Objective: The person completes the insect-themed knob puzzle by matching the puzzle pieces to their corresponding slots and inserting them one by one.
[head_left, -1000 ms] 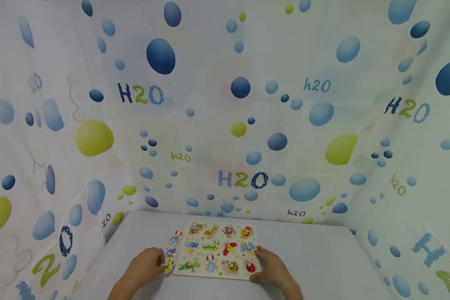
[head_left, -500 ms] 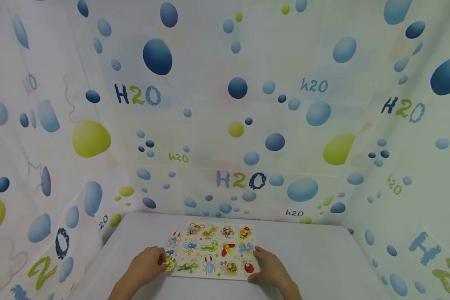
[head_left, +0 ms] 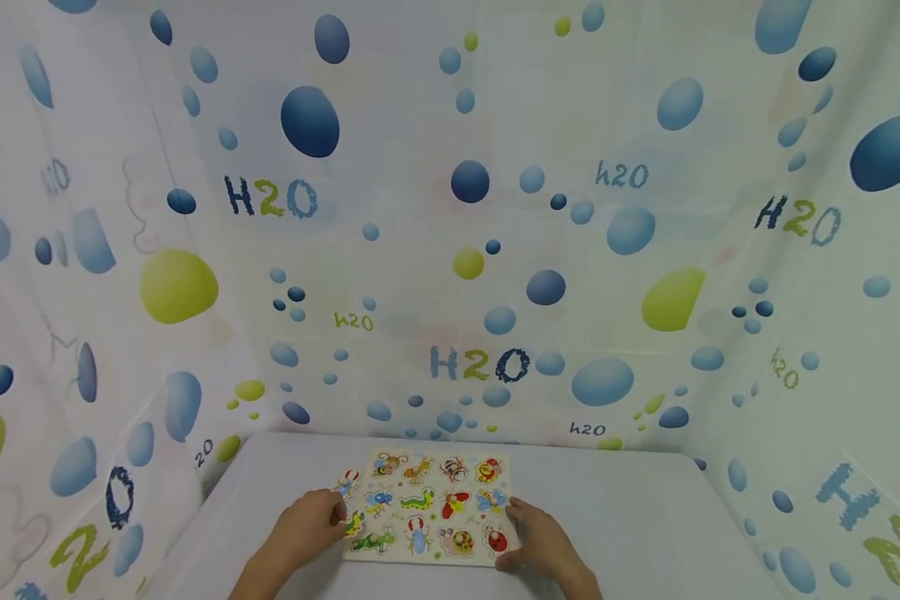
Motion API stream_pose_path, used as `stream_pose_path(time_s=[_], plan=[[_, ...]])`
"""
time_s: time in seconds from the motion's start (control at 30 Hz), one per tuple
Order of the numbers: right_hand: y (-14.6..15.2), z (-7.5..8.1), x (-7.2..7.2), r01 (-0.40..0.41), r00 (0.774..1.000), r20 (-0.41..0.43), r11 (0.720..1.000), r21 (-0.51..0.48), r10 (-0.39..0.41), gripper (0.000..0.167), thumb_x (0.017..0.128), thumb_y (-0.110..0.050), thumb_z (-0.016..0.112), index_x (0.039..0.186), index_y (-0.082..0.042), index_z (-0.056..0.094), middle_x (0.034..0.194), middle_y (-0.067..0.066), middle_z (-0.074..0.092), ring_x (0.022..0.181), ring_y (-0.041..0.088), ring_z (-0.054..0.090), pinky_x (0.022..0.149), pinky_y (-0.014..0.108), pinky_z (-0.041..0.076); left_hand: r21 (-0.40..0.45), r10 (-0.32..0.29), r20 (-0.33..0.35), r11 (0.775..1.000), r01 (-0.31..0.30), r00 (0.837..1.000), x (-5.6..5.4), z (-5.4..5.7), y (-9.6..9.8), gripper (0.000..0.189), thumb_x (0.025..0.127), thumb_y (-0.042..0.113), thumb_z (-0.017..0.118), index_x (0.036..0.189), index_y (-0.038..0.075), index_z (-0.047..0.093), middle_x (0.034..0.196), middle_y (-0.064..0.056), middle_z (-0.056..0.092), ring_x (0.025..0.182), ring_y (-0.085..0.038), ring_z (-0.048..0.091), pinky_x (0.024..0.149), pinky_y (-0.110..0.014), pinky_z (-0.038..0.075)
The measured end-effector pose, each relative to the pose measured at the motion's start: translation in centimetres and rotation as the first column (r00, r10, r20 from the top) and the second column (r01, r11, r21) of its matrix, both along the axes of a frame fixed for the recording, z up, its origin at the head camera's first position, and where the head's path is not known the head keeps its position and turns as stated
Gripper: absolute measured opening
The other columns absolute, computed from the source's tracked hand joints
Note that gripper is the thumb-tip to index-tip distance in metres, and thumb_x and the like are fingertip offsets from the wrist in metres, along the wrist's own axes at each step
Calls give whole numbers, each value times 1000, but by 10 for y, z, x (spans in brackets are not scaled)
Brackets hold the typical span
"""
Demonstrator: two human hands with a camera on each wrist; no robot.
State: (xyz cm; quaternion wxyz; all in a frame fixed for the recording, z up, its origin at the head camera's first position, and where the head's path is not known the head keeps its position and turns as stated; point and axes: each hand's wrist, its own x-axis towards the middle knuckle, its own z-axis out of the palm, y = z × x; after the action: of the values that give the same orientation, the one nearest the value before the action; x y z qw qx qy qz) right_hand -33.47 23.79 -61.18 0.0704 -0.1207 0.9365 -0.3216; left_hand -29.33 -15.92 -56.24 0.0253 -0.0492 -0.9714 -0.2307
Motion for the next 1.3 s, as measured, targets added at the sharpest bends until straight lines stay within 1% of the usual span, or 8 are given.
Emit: stream_pose_path(time_s=[0.2, 0.43, 0.67, 0.87, 1.1, 1.3], plan=[[-1, 0, 1, 1, 1000, -1, 1000, 3, -1, 89, 62, -31, 101, 137, 1, 65, 154, 16, 53, 142, 47, 45, 116, 67, 34, 9, -9, -4, 1000, 9, 1000, -1, -1, 5, 17, 83, 11, 82, 79, 16, 66, 72, 6, 54, 67, -13, 49, 58, -28, 43], [-1, 1, 0, -7, 1000, -5, 1000, 0, 7, 89, 63, -31, 101, 137, 1, 65, 154, 16, 53, 142, 47, 45, 116, 67, 34, 16, -26, -17, 1000, 27, 1000, -3, 0, 10, 17, 83, 11, 81, 78, 16, 65, 71, 6, 54, 66, -12, 49, 57, -28, 43], [0, -1, -1, -10, 1000, -4, 1000, -3, 10, 88, 63, -30, 101, 137, 2, 65, 154, 17, 53, 141, 48, 46, 115, 68, 35, -11, -34, -23, 999, 34, 999, -10, -2, 14, 19, 84, 13, 82, 77, 18, 65, 71, 7, 53, 66, -11, 48, 57, -26, 42], [2, -3, -2, -9, 1000, 7, 1000, -10, 9, 89, 63, -30, 101, 137, 2, 65, 154, 17, 53, 142, 48, 45, 115, 68, 34, -24, -63, -45, 998, 62, 997, -13, -3, 22, 19, 85, 14, 81, 77, 18, 65, 71, 7, 53, 67, -11, 47, 58, -27, 42], [4, -2, -1, -12, 1000, -7, 1000, -16, 12, 90, 62, -31, 101, 138, 1, 65, 154, 17, 53, 142, 48, 45, 116, 68, 34, -24, -110, -73, 994, 109, 991, -16, -4, 32, 21, 85, 15, 82, 77, 21, 63, 70, 10, 51, 66, -8, 46, 58, -25, 41], [3, -2, 0, -14, 1000, -18, 1000, -1, 14, 91, 61, -33, 101, 138, 0, 65, 154, 16, 53, 142, 47, 45, 116, 67, 34, -21, -138, -110, 990, 137, 984, -19, -1, 37, 19, 85, 12, 82, 78, 18, 65, 70, 10, 52, 65, -8, 46, 56, -25, 41]])
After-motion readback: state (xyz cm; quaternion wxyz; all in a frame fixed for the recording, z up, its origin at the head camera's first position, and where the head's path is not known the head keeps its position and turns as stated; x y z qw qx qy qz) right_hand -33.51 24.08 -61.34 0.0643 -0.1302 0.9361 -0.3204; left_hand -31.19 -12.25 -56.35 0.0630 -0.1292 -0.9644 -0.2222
